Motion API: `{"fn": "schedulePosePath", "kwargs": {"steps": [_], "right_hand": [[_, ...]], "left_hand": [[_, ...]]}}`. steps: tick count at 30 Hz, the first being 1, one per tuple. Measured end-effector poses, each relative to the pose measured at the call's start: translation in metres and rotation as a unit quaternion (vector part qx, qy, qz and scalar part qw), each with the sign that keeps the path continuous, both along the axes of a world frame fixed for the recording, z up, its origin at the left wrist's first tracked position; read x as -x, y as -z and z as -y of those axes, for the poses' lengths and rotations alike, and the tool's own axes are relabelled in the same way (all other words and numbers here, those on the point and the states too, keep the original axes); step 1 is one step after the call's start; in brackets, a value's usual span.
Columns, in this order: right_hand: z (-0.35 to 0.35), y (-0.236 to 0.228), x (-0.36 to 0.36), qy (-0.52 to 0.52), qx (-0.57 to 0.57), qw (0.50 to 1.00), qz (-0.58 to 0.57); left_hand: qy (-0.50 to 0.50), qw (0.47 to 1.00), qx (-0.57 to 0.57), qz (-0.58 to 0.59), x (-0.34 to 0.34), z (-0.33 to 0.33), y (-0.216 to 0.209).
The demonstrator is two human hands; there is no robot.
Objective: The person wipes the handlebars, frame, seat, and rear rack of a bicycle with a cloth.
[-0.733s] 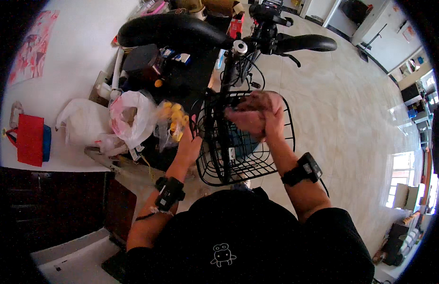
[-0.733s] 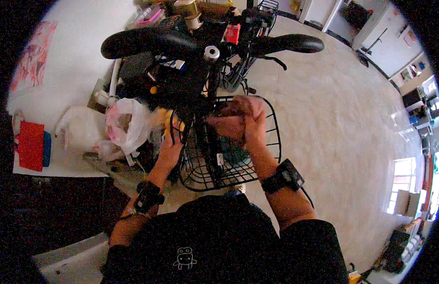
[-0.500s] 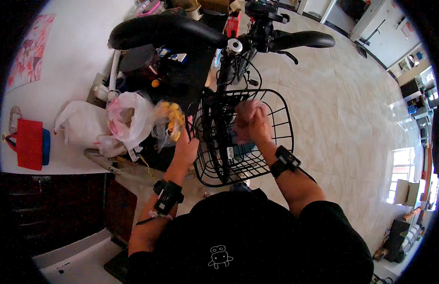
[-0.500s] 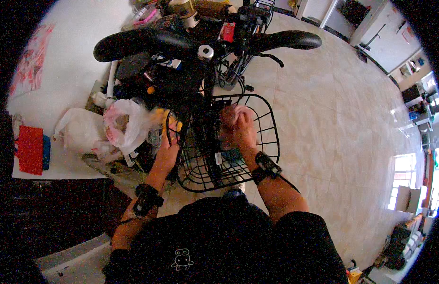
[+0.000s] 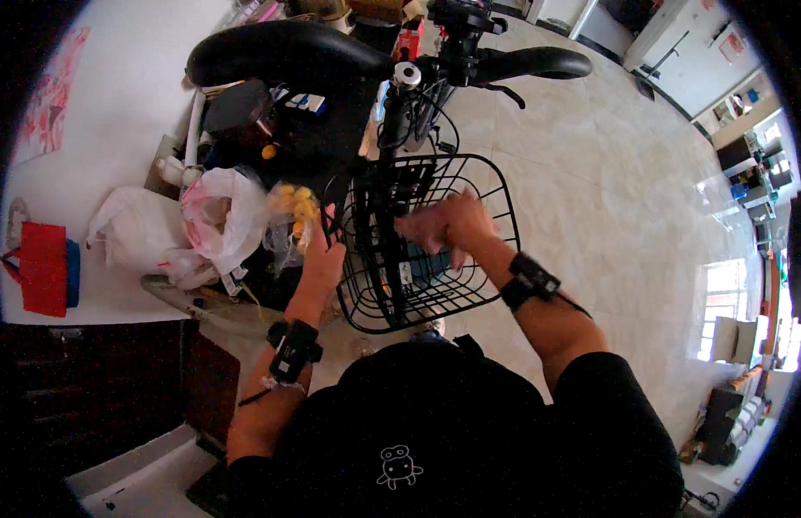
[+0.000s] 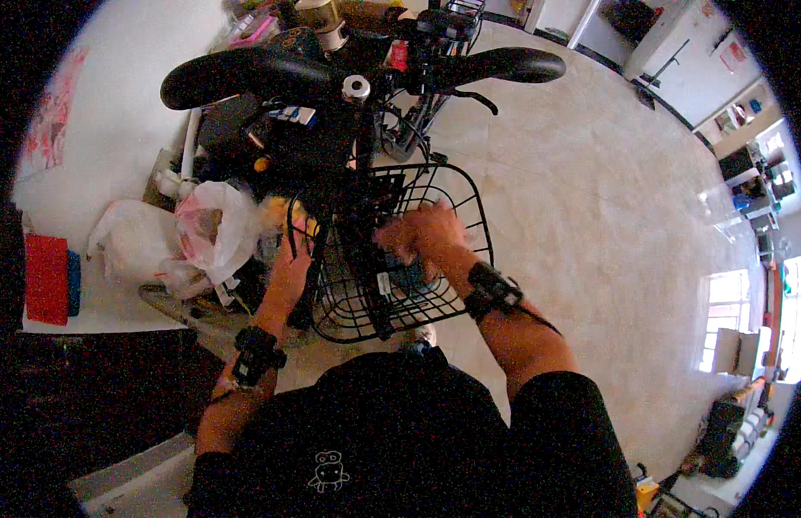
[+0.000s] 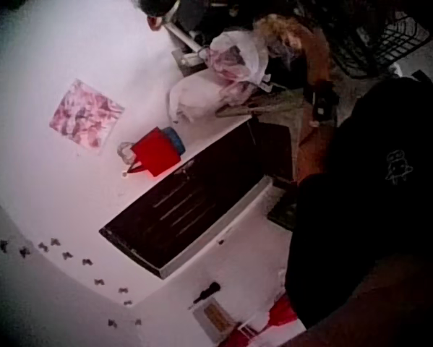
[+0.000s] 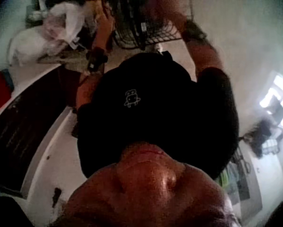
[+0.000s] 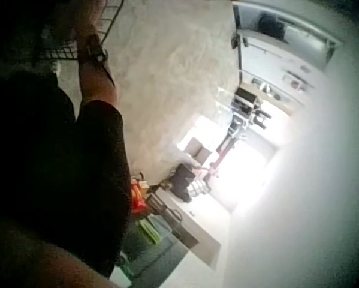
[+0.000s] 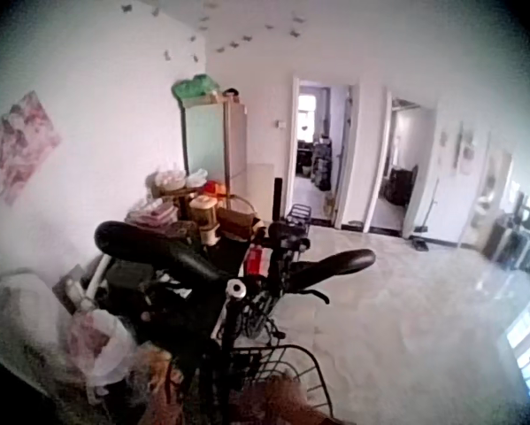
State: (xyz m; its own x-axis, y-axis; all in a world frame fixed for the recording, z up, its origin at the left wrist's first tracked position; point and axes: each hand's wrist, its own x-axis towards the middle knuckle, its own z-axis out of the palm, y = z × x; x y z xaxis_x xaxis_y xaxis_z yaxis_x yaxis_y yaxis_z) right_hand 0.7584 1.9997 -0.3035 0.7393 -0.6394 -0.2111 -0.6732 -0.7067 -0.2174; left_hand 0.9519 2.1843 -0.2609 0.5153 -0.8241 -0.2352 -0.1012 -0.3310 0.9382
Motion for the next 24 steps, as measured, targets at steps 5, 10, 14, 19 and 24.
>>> {"fn": "schedulePosePath", "kwargs": {"steps": [5, 10, 14, 19, 24], "right_hand": [[0.019, 0.023, 0.014, -0.029, 0.222, 0.973, 0.054], [-0.034, 0.037, 0.001, 0.119, 0.19, 0.963, 0.148], [-0.062, 0.083, 0.003, 0.111, 0.094, 0.984, 0.103], [-0.048, 0.071, -0.002, -0.128, -0.234, 0.951, -0.158], [-0.02, 0.042, -0.019, -0.032, -0.164, 0.986, 0.021]], "left_hand": [[-0.009, 0.997, 0.071, -0.009, -0.003, -0.006, 0.026], [0.024, 0.985, 0.15, 0.077, -0.007, -0.007, 0.027], [0.053, 0.998, 0.023, -0.012, -0.005, -0.002, 0.021], [0.046, 0.996, 0.07, 0.037, -0.003, -0.007, 0.018], [-0.042, 0.997, 0.061, 0.023, 0.003, -0.008, 0.015]]}}
